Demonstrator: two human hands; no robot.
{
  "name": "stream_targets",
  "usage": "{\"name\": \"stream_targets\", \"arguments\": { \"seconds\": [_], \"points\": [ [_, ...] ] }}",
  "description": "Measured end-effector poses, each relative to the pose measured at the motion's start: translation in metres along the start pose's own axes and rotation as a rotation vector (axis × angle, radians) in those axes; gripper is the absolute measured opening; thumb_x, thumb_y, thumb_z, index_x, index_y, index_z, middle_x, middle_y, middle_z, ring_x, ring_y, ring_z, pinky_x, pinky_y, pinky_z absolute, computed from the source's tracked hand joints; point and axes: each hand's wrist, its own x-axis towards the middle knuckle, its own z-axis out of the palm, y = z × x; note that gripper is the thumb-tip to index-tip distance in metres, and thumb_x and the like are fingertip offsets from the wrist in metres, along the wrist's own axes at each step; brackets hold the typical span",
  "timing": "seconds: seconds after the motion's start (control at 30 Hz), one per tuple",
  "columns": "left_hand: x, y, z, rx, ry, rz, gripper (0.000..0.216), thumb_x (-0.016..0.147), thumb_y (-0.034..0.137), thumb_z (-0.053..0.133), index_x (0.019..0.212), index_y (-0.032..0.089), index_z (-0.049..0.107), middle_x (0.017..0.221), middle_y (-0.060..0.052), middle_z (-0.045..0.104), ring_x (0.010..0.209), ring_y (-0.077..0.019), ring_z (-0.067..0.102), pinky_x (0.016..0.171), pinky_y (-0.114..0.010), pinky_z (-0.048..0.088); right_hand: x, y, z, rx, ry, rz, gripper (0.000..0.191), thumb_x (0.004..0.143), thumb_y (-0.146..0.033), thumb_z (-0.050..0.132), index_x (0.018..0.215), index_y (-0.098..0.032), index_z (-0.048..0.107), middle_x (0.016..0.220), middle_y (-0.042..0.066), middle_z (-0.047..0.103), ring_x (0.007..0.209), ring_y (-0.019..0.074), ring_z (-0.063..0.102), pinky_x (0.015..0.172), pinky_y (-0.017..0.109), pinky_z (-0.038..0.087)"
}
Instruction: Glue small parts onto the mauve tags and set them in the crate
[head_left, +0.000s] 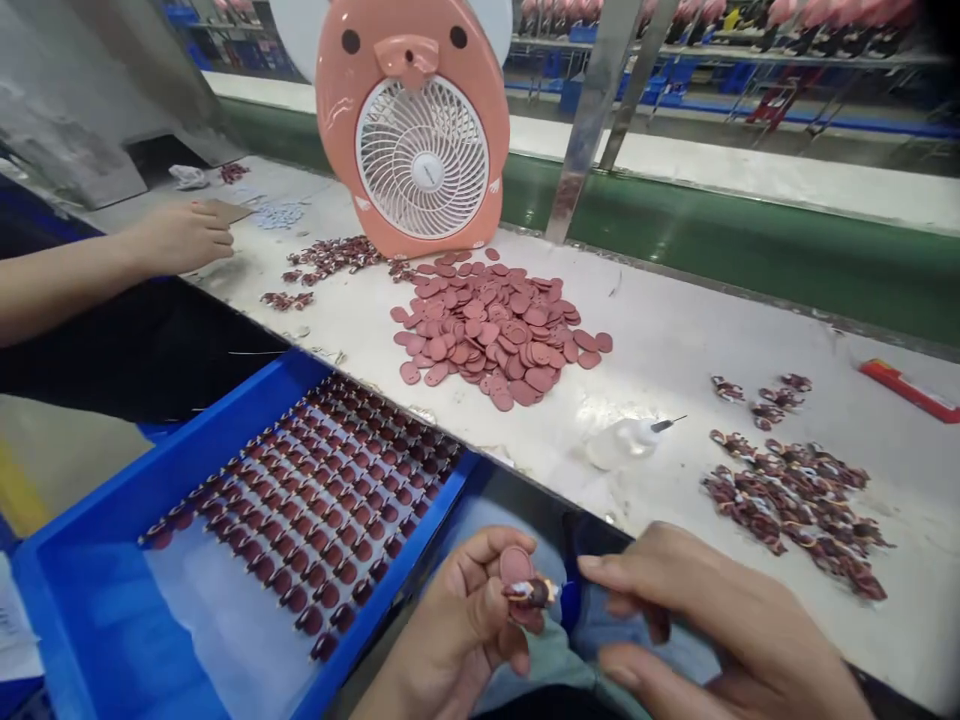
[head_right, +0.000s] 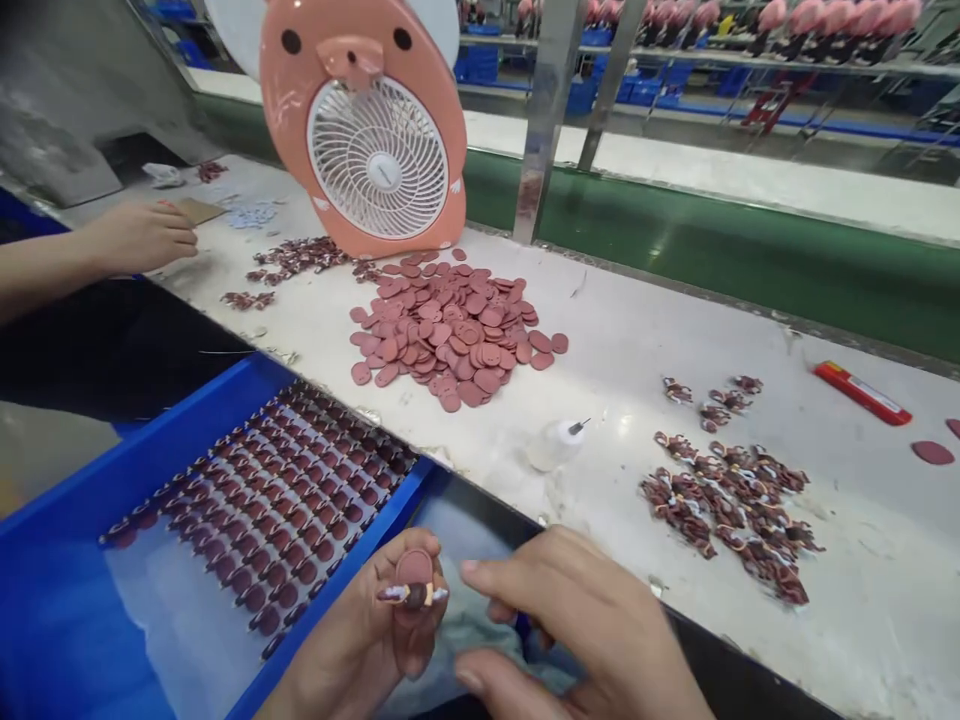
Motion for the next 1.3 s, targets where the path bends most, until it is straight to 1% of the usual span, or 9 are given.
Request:
{"name": "stream_targets", "arguments": {
  "seconds": [0.1,0.43,0.53,0.67,0.77,0.9,1.03,1.17,1.3],
  "points": [
    [-0.007,-0.004,-0.009,0.029,-0.024,0.039,0.037,0.063,0.042,0.087,0.092,0.023,0.075,0.067,0.003,0.065,0.051,-0.0049,0.054,0.048,-0.013,0.047,0.010,-0.011,0.023,0.134,-0.052,0.037,0.023,0.088,-0.025,0.068,0.111,-0.021,0.068,0.070,0.002,0.068,0.059,0.0134,0.065,0.051,0.019,0.053],
    [-0.015,-0.006,-0.020,0.082,-0.002,0.062,0.050,0.065,0.052,0.082,0.103,0.021,0.073,0.076,-0.003,0.067,0.067,-0.0132,0.064,0.048,-0.016,0.049,0.009,-0.006,0.045,0.117,-0.105,-0.029,0.020,0.087,-0.012,0.062,0.104,-0.021,0.065,0.066,-0.002,0.064,0.053,0.0094,0.062,0.048,0.016,0.052],
    [-0.015,-0.006,-0.019,0.111,0.150,0.173,0.057,0.064,0.056,0.081,0.109,0.022,0.070,0.089,-0.005,0.067,0.073,-0.0157,0.064,0.049,-0.018,0.050,0.007,-0.006,0.057,-0.015,0.007,-0.071,0.024,0.086,-0.008,0.063,0.107,-0.020,0.064,0.069,0.000,0.066,0.056,0.0112,0.062,0.052,0.020,0.054],
    [-0.015,-0.006,-0.014,0.173,0.389,0.442,0.037,0.058,0.042,0.089,0.082,0.021,0.071,0.072,0.001,0.060,0.060,-0.0098,0.050,0.047,-0.017,0.045,0.007,-0.004,0.077,-0.221,0.189,-0.207,0.031,0.084,-0.002,0.066,0.113,-0.014,0.064,0.071,0.003,0.066,0.057,0.0124,0.058,0.053,0.024,0.051],
    [-0.016,-0.003,-0.013,0.214,0.413,0.513,0.032,0.056,0.039,0.091,0.075,0.021,0.072,0.066,0.002,0.059,0.056,-0.0080,0.046,0.048,-0.017,0.043,0.012,-0.002,0.091,-0.224,0.169,-0.305,0.029,0.084,-0.001,0.065,0.112,-0.010,0.064,0.073,0.006,0.069,0.058,0.0138,0.058,0.052,0.026,0.049],
    [-0.019,0.002,-0.019,0.239,0.537,0.520,0.026,0.061,0.038,0.088,0.074,0.020,0.074,0.069,0.001,0.061,0.053,-0.0081,0.047,0.045,-0.019,0.043,0.020,0.000,0.105,-0.178,0.146,-0.310,0.021,0.085,-0.002,0.063,0.104,-0.011,0.067,0.073,0.006,0.069,0.059,0.0143,0.059,0.054,0.027,0.050],
    [-0.019,0.004,-0.027,0.259,0.619,0.527,0.030,0.064,0.045,0.085,0.076,0.019,0.074,0.072,-0.002,0.065,0.059,-0.0114,0.056,0.049,-0.021,0.048,0.025,0.001,0.115,-0.156,0.124,-0.296,0.015,0.088,-0.019,0.066,0.102,-0.019,0.071,0.074,0.004,0.070,0.061,0.0160,0.064,0.055,0.027,0.054],
    [-0.025,0.020,-0.054,0.488,0.862,0.546,0.041,0.072,0.055,0.074,0.091,0.019,0.073,0.083,-0.006,0.072,0.070,-0.0184,0.066,0.049,-0.024,0.051,0.021,0.001,0.117,-0.130,0.094,-0.258,0.024,0.087,-0.042,0.069,0.102,-0.024,0.073,0.072,0.004,0.069,0.064,0.0189,0.067,0.056,0.028,0.057],
    [-0.057,0.074,-0.129,0.746,1.160,0.605,0.048,0.078,0.056,0.065,0.109,0.020,0.067,0.102,-0.008,0.073,0.085,-0.0219,0.068,0.066,-0.030,0.056,0.004,0.007,0.112,-0.111,0.071,-0.204,0.031,0.084,-0.049,0.070,0.104,-0.026,0.073,0.068,0.003,0.069,0.064,0.0201,0.069,0.054,0.027,0.059]
  ]
}}
